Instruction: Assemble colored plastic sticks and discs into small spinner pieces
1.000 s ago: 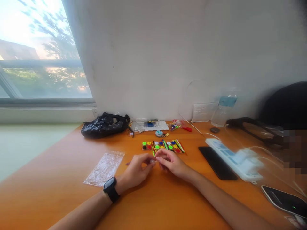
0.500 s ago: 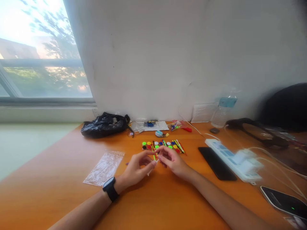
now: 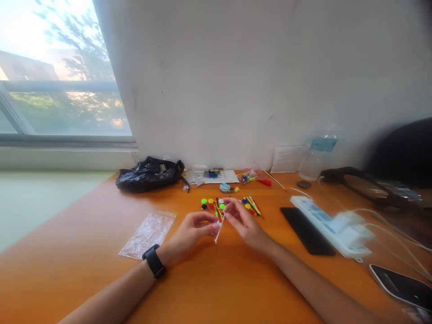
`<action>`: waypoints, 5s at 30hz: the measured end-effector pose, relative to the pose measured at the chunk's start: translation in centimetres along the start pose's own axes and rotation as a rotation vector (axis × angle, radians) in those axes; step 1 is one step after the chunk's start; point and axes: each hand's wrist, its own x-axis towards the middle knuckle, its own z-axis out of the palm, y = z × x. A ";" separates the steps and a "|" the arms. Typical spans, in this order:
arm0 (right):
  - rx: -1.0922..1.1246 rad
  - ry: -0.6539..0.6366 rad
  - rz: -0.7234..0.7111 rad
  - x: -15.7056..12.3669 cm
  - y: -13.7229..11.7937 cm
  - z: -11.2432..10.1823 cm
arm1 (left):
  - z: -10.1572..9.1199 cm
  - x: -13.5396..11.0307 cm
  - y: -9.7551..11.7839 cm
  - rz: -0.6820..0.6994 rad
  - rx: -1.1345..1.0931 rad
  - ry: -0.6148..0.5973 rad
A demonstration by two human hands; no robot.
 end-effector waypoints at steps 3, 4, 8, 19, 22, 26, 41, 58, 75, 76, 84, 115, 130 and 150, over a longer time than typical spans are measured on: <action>-0.162 0.052 -0.127 -0.6 -0.5 0.0 | -0.2 0.1 0.5 0.039 0.035 0.071; -0.178 0.040 -0.160 -0.7 -0.6 0.0 | -0.2 0.2 0.6 0.044 0.032 0.089; -0.072 0.039 -0.198 -0.8 -0.6 0.0 | -0.7 0.5 0.2 0.048 0.010 0.135; 0.116 -0.135 0.073 0.3 0.8 -0.7 | -1.2 0.9 -1.0 0.072 0.011 0.194; 0.117 -0.084 0.078 0.2 0.6 -0.3 | -1.2 0.9 -0.9 0.074 0.030 0.181; -0.017 -0.046 -0.001 0.0 0.5 0.3 | -1.0 0.8 -0.7 0.084 0.081 0.159; -0.103 -0.123 -0.017 -0.1 1.0 0.5 | 0.1 -0.4 1.0 0.155 0.314 0.035; -0.126 0.036 -0.075 -0.1 0.2 -0.1 | -3.4 1.0 -0.8 0.401 1.184 0.385; -0.443 -0.373 -0.038 -0.7 0.9 -0.7 | -2.4 1.5 -2.1 0.114 0.325 0.144; -0.430 -0.356 -0.033 -0.6 0.9 -0.8 | -2.2 1.4 -1.9 0.091 0.274 0.129; -0.203 -0.227 0.145 -0.2 1.0 -0.8 | -1.3 1.0 -0.9 0.033 0.192 0.127; 0.161 -0.024 0.107 0.9 0.8 -0.2 | -0.1 -0.1 -0.8 0.160 0.177 -0.032; -0.118 -0.031 -0.152 0.0 0.0 0.7 | 0.3 0.0 -0.4 0.284 0.352 0.033; -0.023 -0.075 -0.042 0.0 -0.4 0.6 | 0.3 0.0 -0.3 0.133 0.054 -0.054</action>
